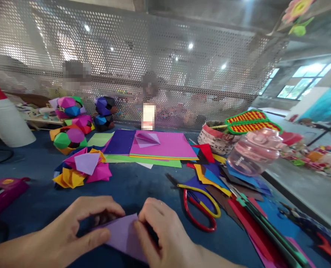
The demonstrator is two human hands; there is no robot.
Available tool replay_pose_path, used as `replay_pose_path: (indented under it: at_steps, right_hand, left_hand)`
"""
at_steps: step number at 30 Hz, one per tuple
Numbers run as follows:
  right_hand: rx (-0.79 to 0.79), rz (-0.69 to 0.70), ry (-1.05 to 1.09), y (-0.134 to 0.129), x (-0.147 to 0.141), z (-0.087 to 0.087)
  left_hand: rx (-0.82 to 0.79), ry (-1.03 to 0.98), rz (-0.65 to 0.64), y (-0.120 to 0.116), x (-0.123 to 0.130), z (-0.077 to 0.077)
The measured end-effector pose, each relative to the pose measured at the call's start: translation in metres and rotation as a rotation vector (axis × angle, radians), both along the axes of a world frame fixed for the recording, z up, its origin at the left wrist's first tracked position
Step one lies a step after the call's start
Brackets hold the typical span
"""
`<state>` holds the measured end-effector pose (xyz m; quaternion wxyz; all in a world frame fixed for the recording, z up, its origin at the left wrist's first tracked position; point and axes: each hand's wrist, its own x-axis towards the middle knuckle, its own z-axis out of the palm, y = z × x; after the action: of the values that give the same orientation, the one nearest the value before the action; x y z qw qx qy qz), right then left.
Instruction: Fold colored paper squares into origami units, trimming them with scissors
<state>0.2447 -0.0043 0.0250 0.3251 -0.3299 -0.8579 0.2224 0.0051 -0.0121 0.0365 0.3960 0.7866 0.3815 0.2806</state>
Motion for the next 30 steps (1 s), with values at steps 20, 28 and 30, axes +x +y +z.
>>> replay_pose_path:
  at_steps: [20,28,30]
  right_hand:
    - [-0.483,-0.073,0.204,-0.003,-0.002,-0.004]
    - [-0.688,-0.062,0.424,-0.002,-0.003,-0.002]
    - [-0.718,-0.062,0.449,-0.001,-0.004,-0.002]
  left_hand:
    - [0.329,-0.124,0.167,-0.001,-0.001,-0.018]
    - [0.076,-0.134,0.258,-0.004,0.001,-0.021]
    - [0.018,-0.144,0.297,-0.002,0.001,-0.022]
